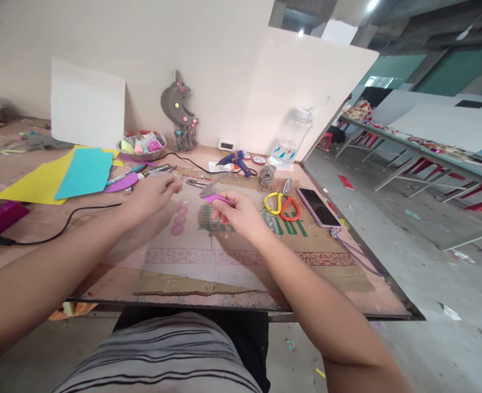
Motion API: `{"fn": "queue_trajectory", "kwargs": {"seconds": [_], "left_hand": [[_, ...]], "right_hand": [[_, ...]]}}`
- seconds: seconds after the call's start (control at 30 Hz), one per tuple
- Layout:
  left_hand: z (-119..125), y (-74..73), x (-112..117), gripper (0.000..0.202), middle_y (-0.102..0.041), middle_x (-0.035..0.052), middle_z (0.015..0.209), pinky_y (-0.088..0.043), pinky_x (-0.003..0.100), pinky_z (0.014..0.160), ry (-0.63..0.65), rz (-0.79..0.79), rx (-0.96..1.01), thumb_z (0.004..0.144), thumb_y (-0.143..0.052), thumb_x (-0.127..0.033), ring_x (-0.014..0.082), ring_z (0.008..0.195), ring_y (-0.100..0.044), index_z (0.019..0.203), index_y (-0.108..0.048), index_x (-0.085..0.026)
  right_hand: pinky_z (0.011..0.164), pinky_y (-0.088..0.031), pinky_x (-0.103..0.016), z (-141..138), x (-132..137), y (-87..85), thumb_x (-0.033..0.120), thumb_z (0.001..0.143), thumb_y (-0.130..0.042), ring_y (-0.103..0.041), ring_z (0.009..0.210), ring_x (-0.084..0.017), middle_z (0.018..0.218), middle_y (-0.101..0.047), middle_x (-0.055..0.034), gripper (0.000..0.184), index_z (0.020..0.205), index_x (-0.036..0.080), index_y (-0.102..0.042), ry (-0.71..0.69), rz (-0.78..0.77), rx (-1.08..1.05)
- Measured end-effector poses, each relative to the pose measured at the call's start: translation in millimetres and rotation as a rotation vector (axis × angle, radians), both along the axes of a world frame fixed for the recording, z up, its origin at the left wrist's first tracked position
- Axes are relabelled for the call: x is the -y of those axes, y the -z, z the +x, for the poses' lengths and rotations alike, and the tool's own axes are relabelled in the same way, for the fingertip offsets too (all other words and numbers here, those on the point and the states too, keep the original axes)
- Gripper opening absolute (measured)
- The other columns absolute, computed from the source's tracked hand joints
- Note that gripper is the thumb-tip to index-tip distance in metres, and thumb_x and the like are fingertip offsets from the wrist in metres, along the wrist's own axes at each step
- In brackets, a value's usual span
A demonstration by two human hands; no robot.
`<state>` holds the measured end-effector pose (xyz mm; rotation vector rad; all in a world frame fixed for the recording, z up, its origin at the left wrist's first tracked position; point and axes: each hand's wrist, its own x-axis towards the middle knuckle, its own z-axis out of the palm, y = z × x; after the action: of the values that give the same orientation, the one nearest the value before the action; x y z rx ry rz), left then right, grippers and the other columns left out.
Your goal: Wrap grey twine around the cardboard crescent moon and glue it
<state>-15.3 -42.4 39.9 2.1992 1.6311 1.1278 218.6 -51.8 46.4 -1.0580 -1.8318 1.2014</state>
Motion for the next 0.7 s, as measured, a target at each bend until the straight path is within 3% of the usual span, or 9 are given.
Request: {"fn": "queue_trajectory", "kwargs": {"seconds": [0.13, 0.27, 0.33, 0.4, 0.53, 0.7], "left_hand": [[-4.3, 4.5, -8.1, 0.040, -0.061, 0.0040, 0.063, -0.039, 0.031, 0.060, 0.028, -0.174, 0.120, 0.087, -0.044, -0.045, 0.0201, 0.064, -0.056, 0.059, -0.058, -0.020], [3.9, 9.8, -8.3, 0.054, -0.070, 0.0085, 0.077, -0.046, 0.032, 0.065, 0.142, -0.538, 0.436, 0.084, -0.042, -0.062, 0.0196, 0.069, -0.062, 0.071, -0.068, -0.016], [9.2, 9.1, -4.7, 0.060, -0.071, 0.0097, 0.079, -0.047, 0.031, 0.064, 0.221, -0.629, 0.598, 0.085, -0.038, -0.065, 0.0181, 0.069, -0.062, 0.072, -0.068, -0.015], [12.6, 5.9, -0.7, 0.054, -0.068, 0.0067, 0.075, -0.045, 0.028, 0.063, 0.261, -0.590, 0.700, 0.083, -0.045, -0.062, 0.0149, 0.066, -0.059, 0.072, -0.067, -0.015], [10.5, -0.8, 1.1, 0.038, -0.057, -0.0015, 0.062, -0.039, 0.024, 0.059, 0.275, -0.443, 0.717, 0.071, -0.067, -0.053, 0.0092, 0.057, -0.049, 0.067, -0.064, -0.015], [4.3, -3.7, -1.2, 0.035, -0.060, -0.0012, 0.071, -0.038, 0.024, 0.061, 0.324, -0.384, 0.630, 0.072, -0.069, -0.049, 0.0094, 0.060, -0.048, 0.081, -0.068, -0.016]], "right_hand": [[0.045, -0.040, -0.020, 0.3, -0.3, 1.3, 0.041, 0.081, -0.058, -0.050, 0.047, -0.007, 0.064, -0.062, 0.0003, 0.025, 0.080, 0.016, -0.059, -0.019, 0.001, 0.009], [0.046, -0.041, -0.020, 0.4, 1.9, 1.1, 0.040, 0.083, -0.056, -0.051, 0.049, -0.007, 0.065, -0.062, 0.0005, 0.025, 0.081, 0.016, -0.060, -0.076, 0.016, 0.001], [0.048, -0.041, -0.020, -0.4, 4.1, -0.2, 0.039, 0.084, -0.056, -0.051, 0.050, -0.007, 0.066, -0.062, 0.0004, 0.024, 0.082, 0.016, -0.060, -0.096, 0.018, 0.014], [0.049, -0.042, -0.021, -1.3, 5.7, -1.2, 0.038, 0.084, -0.055, -0.051, 0.050, -0.007, 0.067, -0.062, 0.0005, 0.024, 0.082, 0.015, -0.061, -0.104, 0.011, 0.035], [0.049, -0.041, -0.021, -1.6, 5.3, -0.4, 0.038, 0.085, -0.054, -0.051, 0.050, -0.007, 0.067, -0.063, 0.0003, 0.025, 0.082, 0.015, -0.061, -0.105, 0.006, 0.055], [0.049, -0.040, -0.021, -1.2, 2.9, 1.7, 0.039, 0.085, -0.053, -0.051, 0.051, -0.007, 0.068, -0.063, -0.0003, 0.026, 0.079, 0.015, -0.060, -0.092, 0.015, 0.091]]}}
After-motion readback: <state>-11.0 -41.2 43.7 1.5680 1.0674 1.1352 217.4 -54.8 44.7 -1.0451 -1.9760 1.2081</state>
